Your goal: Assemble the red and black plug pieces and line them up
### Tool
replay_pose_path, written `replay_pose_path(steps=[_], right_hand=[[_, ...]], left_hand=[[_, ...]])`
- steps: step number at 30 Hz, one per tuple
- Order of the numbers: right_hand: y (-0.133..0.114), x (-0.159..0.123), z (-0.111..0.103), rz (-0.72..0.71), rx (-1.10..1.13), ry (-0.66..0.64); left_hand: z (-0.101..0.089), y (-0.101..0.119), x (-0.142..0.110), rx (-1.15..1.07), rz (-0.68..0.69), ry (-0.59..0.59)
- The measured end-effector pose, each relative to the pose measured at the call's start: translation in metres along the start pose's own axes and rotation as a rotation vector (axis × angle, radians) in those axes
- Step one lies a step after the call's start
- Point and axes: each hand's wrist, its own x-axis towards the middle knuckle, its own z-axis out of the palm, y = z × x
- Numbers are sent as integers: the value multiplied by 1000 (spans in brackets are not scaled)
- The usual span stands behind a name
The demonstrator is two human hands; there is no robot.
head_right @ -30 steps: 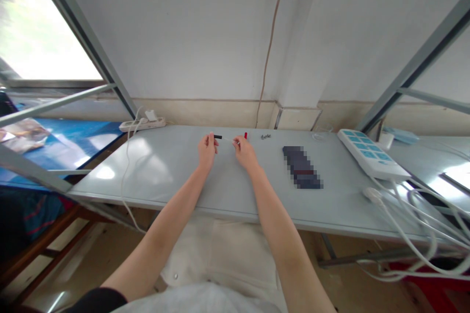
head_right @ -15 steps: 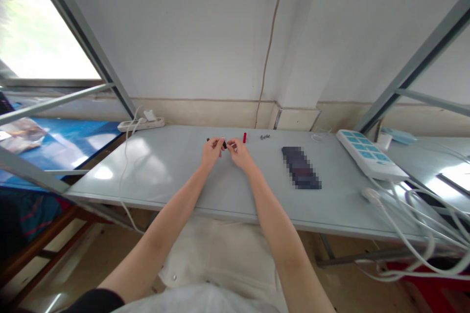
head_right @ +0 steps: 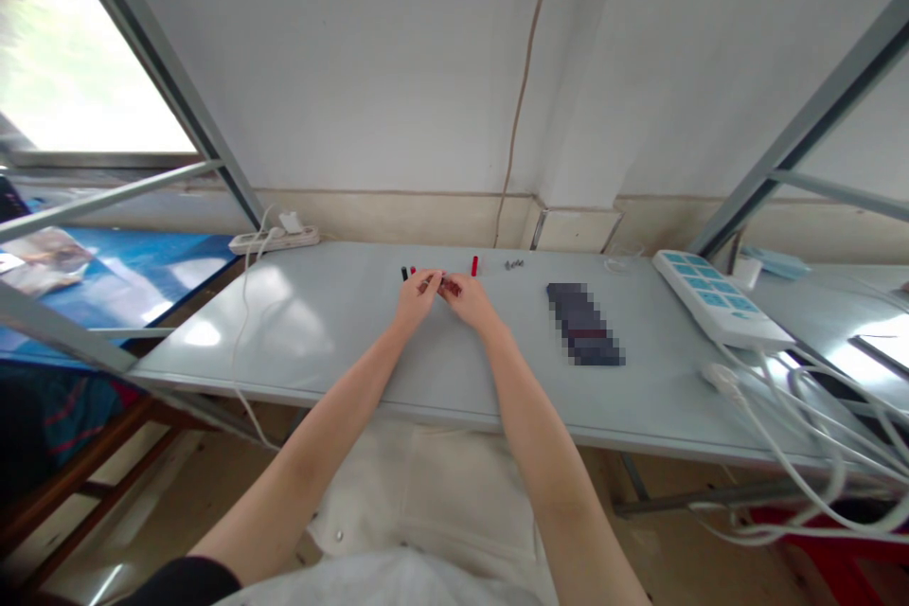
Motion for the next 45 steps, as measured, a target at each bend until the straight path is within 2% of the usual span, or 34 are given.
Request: replay_pose_path(steps=[6,12,17,24,34,40,45], right_hand=[[13,0,-6,42,-174,-27],[35,-5,-21,302,-359,95],[42,-4,-20,442,-408,127],[44,0,-13,447,-462,165],[53,4,-5,407,-499,185],[57,4,-7,427,-464,169],[61,3,-12,504,-466,152]], left_hand=[[3,-7,-1,110,-28,-18],[3,-6,-2,196,-30,-60],[4,-3,-4,267,8,-142],[5,1,-8,292,12,-181],[8,3,-10,418,106,-231],[9,3,-11,359,82,-219],[9,0,-11,416,105,-247]])
